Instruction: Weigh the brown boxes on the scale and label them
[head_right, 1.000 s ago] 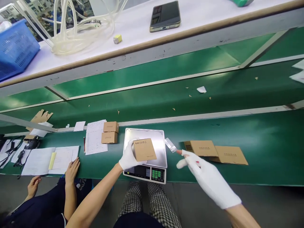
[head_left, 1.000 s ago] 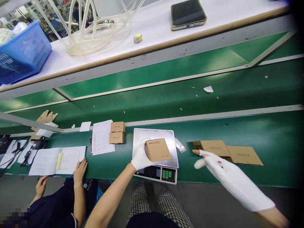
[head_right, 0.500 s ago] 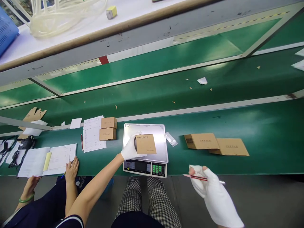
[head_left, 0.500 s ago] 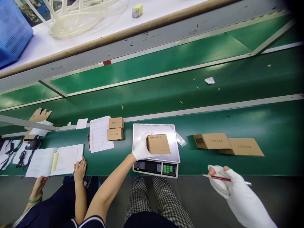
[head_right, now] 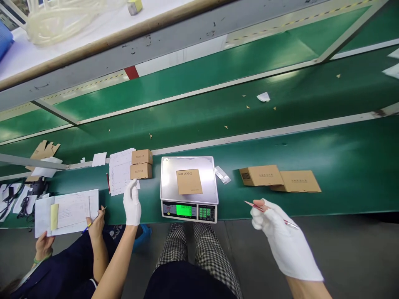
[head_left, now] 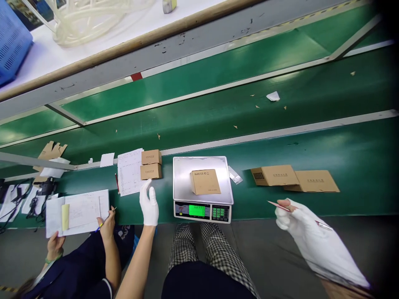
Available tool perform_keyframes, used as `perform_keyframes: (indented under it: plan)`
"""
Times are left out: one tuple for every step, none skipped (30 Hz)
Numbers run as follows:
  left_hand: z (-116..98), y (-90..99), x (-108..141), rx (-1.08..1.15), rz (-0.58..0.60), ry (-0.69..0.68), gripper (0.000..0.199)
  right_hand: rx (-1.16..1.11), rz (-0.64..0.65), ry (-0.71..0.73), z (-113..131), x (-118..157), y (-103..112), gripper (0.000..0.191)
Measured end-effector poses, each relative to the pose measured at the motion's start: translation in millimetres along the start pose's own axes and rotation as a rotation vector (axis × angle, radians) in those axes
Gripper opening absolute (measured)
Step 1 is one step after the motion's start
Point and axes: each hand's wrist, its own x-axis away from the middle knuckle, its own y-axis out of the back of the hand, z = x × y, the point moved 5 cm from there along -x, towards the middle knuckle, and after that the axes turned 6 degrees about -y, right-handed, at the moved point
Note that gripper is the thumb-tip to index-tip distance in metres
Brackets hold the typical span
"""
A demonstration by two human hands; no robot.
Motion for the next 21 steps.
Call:
perform_keyframes:
  plan:
    - [-0.7, 7.7, 3.6, -0.036, -0.020, 0.002, 0.038, -0.048, 0.004, -0.026, -2.5, -1.0, -0.5, 0.023]
    - [-1.3, 14.3, 7.4, -0.066, -0.022, -0.009, 0.036, -0.085, 0.007, -0.047, -4.2, -1.4, -1.6, 0.022]
    - [-2.4, 19.3, 11.1, -0.087, -0.018, -0.028, 0.034, -0.085, 0.003, -0.049, -4.7, -1.5, -3.1, 0.021]
    - [-4.2, 22.0, 14.7, -0.101, -0.011, -0.052, 0.032, -0.075, 0.002, -0.050, -4.7, -1.3, -5.0, 0.021]
    - [-6.8, 22.3, 18.2, -0.112, 0.003, -0.078, 0.031, -0.061, 0.006, -0.052, -4.8, -0.9, -7.3, 0.020]
    - [-10.2, 20.8, 21.4, -0.121, 0.017, -0.105, 0.029, -0.047, 0.012, -0.053, -4.6, -0.5, -9.8, 0.020]
    - [-14.0, 18.1, 24.3, -0.129, 0.032, -0.131, 0.028, -0.037, 0.017, -0.052, -4.4, 0.0, -12.2, 0.020]
    - [-18.2, 14.8, 26.8, -0.136, 0.046, -0.156, 0.027, -0.031, 0.020, -0.049, -3.9, 0.5, -14.5, 0.020]
    - [-22.4, 11.5, 28.9, -0.144, 0.058, -0.181, 0.027, -0.027, 0.023, -0.044, -3.3, 1.1, -16.5, 0.020]
    - [-26.6, 8.5, 30.7, -0.150, 0.069, -0.205, 0.026, -0.025, 0.025, -0.036, -2.5, 1.7, -18.3, 0.021]
    - [-30.5, 6.0, 32.1, -0.154, 0.080, -0.228, 0.026, -0.022, 0.027, -0.025, -1.7, 2.4, -19.9, 0.022]
    - [-34.2, 4.1, 33.3, -0.157, 0.092, -0.249, 0.025, -0.013, 0.032, -0.013, -0.9, 3.0, -21.4, 0.022]
    - [-37.7, 2.5, 34.2, -0.158, 0.104, -0.269, 0.025, 0.003, 0.036, 0.000, -0.3, 3.6, -22.6, 0.023]
    - [-41.2, 1.2, 34.9, -0.158, 0.118, -0.287, 0.025, 0.023, 0.037, 0.015, 0.3, 4.1, -23.7, 0.023]
    - [-44.8, 0.3, 35.4, -0.158, 0.129, -0.305, 0.025, 0.045, 0.038, 0.029, 0.7, 4.5, -24.6, 0.023]
    - [-48.9, -0.3, 35.8, -0.157, 0.137, -0.325, 0.025, 0.068, 0.039, 0.043, 1.1, 4.9, -25.7, 0.023]
    - [-53.5, -0.9, 36.0, -0.157, 0.143, -0.350, 0.025, 0.089, 0.038, 0.056, 1.4, 5.3, -26.8, 0.023]
    - [-58.6, -1.6, 36.1, -0.157, 0.148, -0.378, 0.025, 0.106, 0.038, 0.067, 1.8, 5.7, -28.1, 0.023]
    - [-64.1, -2.3, 36.2, -0.158, 0.152, -0.407, 0.025, 0.121, 0.039, 0.079, 2.3, 6.1, -29.5, 0.022]
    - [-69.7, -3.1, 36.2, -0.159, 0.156, -0.435, 0.026, 0.130, 0.042, 0.090, 2.8, 6.4, -31.1, 0.021]
    - [-75.0, -4.0, 36.0, -0.159, 0.160, -0.459, 0.026, 0.136, 0.046, 0.101, 3.1, 6.6, -32.7, 0.021]
